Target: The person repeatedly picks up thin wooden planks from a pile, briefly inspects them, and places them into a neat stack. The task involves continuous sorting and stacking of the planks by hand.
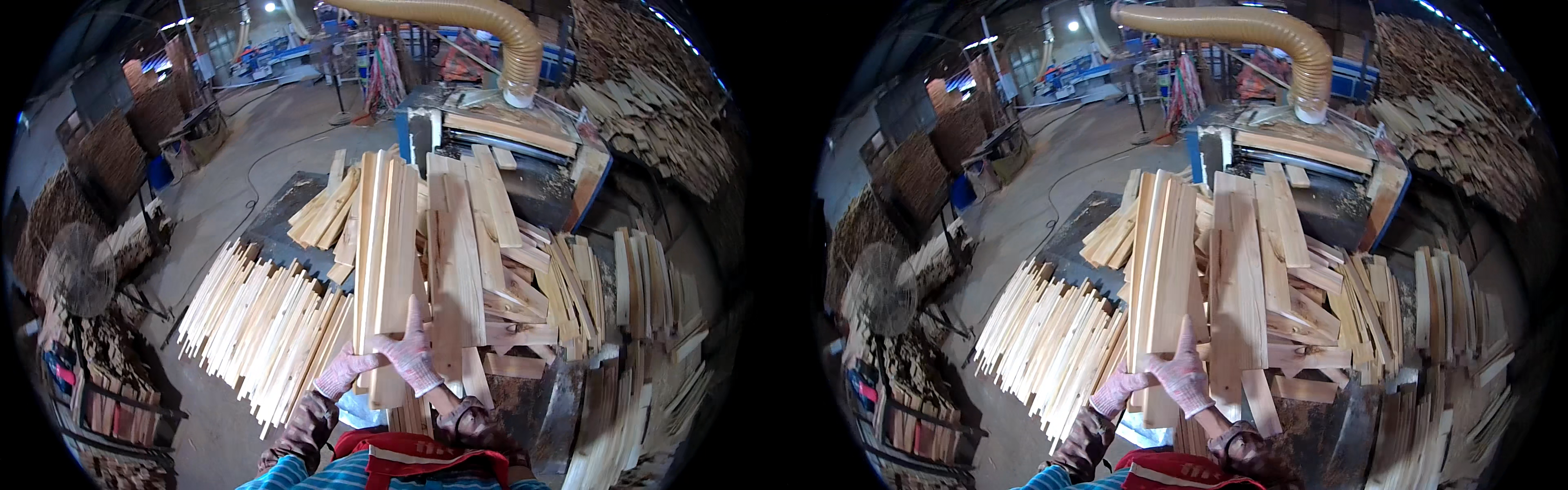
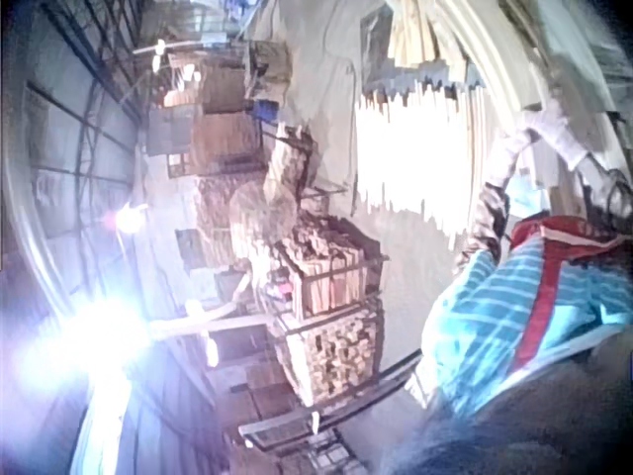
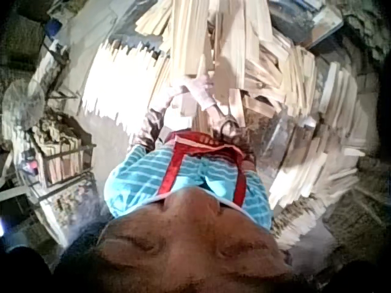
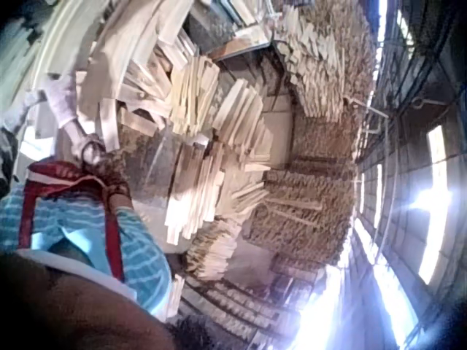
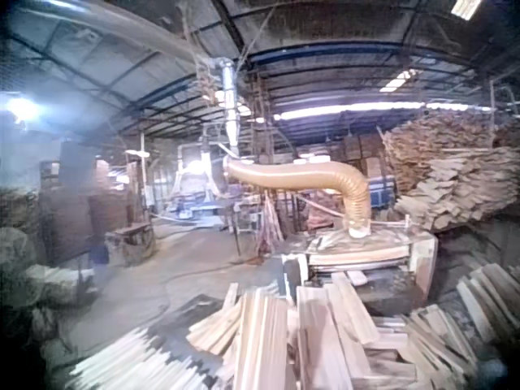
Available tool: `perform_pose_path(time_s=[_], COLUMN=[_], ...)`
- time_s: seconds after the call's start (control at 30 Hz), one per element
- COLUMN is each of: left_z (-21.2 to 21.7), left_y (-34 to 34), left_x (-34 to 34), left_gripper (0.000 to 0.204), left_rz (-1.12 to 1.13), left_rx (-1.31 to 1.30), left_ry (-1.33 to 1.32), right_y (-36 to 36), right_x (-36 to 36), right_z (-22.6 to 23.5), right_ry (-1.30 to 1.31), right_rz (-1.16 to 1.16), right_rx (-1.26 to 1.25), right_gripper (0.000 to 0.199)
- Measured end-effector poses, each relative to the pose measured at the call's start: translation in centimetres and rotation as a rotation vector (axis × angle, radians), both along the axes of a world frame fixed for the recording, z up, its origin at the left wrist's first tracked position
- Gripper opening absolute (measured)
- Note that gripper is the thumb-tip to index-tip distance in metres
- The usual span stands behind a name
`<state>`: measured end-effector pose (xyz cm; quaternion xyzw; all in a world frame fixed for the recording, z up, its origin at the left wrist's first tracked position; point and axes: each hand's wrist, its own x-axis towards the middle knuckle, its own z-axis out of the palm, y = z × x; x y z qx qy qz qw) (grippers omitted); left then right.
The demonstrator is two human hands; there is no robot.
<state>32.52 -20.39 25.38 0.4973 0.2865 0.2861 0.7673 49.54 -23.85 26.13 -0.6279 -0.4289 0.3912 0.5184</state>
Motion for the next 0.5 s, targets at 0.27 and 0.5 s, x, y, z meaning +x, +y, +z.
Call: perform_pose_path(time_s=[0.27,0.5], left_z=[-11.7,-24.1], left_y=[-2.1,-11.9], left_x=[-9.3,-4.9], left_gripper=[0.05,0.087], left_rz=[0.25,0.132], left_rx=[-0.172,0.165], left_ry=[0.431,0.765], right_y=[-4.3,-6.2], right_x=[5.3,6.4], right_z=[-1.1,0.7], right_ry=[1.482,1.625], right_rz=[0.284,0.346], right_rx=[0.167,0.242], right_gripper=[0.078,0.077])
